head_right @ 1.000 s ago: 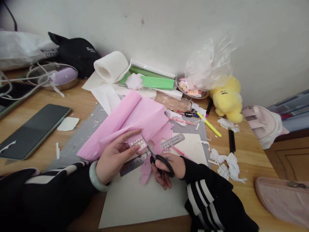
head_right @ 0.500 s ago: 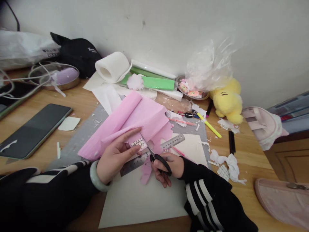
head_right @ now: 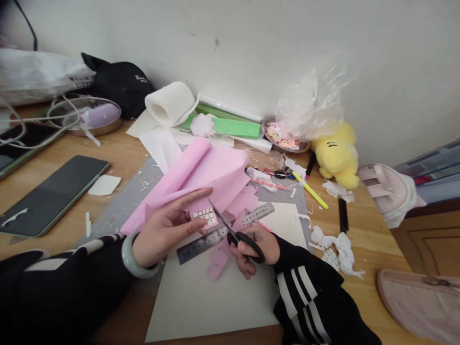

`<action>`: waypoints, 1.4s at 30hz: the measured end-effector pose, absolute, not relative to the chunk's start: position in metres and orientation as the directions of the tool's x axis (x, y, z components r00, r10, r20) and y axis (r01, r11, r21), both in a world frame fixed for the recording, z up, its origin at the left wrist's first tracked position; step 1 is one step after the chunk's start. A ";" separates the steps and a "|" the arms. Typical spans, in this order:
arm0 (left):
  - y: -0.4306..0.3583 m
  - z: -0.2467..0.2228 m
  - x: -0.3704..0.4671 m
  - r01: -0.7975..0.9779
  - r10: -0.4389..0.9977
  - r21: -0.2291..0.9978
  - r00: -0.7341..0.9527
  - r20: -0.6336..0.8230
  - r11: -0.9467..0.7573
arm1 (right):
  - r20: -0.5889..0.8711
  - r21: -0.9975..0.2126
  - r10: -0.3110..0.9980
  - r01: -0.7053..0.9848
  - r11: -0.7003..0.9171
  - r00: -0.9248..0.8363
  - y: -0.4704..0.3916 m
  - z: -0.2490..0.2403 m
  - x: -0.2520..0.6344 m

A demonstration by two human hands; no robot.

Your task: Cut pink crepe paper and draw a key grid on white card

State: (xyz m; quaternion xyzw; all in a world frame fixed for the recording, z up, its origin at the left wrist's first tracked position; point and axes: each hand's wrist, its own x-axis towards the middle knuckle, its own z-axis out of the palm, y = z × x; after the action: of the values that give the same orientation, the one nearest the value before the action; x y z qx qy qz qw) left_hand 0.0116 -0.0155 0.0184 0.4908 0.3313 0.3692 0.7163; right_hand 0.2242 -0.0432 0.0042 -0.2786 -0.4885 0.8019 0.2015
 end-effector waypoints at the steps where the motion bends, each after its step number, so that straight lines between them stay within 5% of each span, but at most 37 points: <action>1: -0.014 0.019 0.010 -0.201 0.842 0.949 0.529 -0.104 0.243 | -0.232 -0.898 0.592 -0.064 -0.436 -0.771 -0.042 0.004 0.225; 7: -0.001 0.027 0.001 -0.186 0.778 0.960 0.627 -0.049 0.211 | -0.219 -0.901 0.533 -0.041 -0.432 -0.817 -0.022 0.014 0.229; 12: 0.006 0.031 -0.006 -0.162 0.756 0.974 0.654 -0.017 0.162 | -0.344 -0.873 0.392 0.137 -0.469 -0.853 0.005 0.033 0.235; 19: 0.007 0.027 -0.006 -0.213 0.665 0.918 0.744 -0.069 0.334 | -0.426 -0.827 0.193 0.294 -0.479 -0.884 0.033 0.043 0.242; 34: 0.005 0.014 0.000 -0.158 0.571 0.866 0.804 -0.167 0.475 | -0.542 -0.804 0.165 0.451 -0.387 -0.824 0.039 0.041 0.240; 42: 0.004 0.013 0.002 -0.106 0.547 0.857 0.807 -0.222 0.504 | -0.603 -0.779 0.266 0.483 -0.399 -0.752 0.033 0.035 0.242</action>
State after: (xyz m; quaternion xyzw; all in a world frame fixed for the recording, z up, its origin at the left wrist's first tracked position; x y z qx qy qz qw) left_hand 0.0022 0.0037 0.0129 0.4580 0.2407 0.1959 0.8330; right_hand 0.2416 0.0335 0.0352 -0.3446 -0.5433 0.7622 -0.0711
